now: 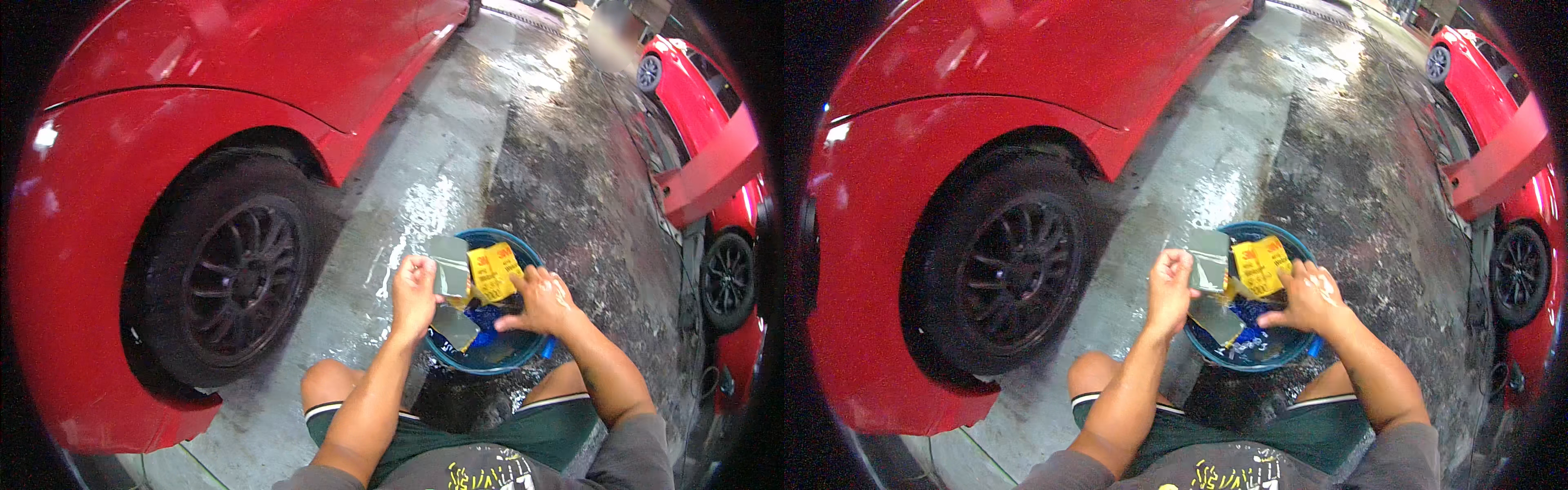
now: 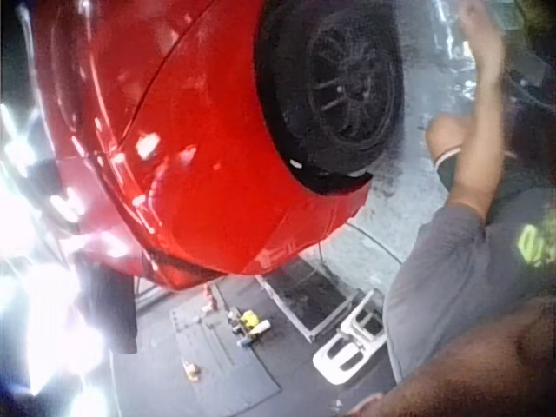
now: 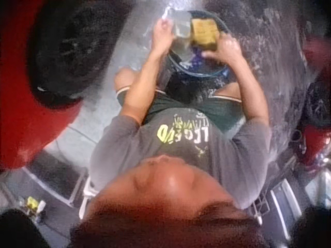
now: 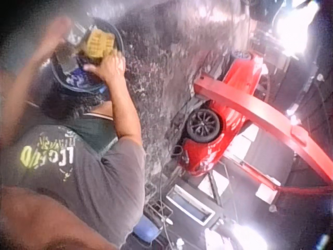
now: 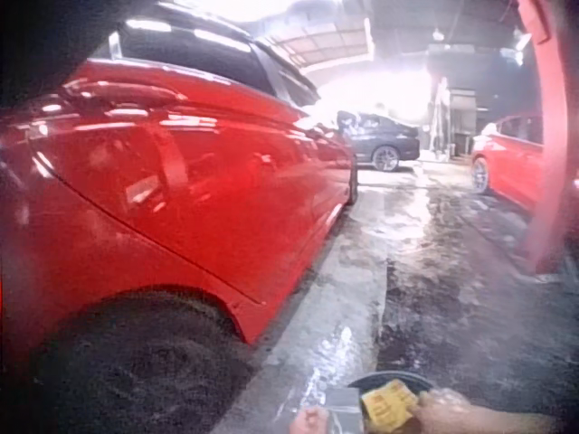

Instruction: The person kneels on the floor next to a red car and uses a sanding block to smooth the paint on the rear quarter panel. They repeatedly rub the sandpaper over the surface and wipe the area with a blue microfiber cloth to check the finish.

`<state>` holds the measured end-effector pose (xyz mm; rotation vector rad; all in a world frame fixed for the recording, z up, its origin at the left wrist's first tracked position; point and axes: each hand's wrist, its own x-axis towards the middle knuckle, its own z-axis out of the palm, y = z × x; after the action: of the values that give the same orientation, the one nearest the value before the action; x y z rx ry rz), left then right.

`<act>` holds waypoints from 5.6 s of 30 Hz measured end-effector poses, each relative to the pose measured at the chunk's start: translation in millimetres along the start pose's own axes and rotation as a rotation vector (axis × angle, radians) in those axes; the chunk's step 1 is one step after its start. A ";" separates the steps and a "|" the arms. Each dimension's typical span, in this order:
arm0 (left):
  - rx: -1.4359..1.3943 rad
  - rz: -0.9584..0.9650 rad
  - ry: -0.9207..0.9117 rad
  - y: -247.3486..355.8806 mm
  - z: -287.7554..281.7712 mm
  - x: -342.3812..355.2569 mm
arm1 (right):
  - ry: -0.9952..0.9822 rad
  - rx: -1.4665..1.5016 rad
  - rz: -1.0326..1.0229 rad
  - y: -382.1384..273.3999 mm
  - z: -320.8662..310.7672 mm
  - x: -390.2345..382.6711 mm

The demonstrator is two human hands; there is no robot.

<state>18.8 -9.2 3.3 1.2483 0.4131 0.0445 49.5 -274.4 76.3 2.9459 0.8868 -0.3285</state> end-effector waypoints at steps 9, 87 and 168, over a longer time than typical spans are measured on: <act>0.119 0.187 -0.343 2.1 15.9 4.7 | 0.029 1.584 0.158 -24.2 -1.6 55.3; 1.674 -0.565 -0.707 -44.9 145.1 2.4 | 0.446 0.207 -0.356 158.6 97.1 78.0; 2.376 1.262 -0.040 462.5 -194.6 4.3 | 0.875 1.428 0.670 1.9 -3.9 85.3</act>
<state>46.9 319.9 381.1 3.6290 -0.8716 0.7782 120.6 -229.4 61.8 4.4049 -0.9469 0.7580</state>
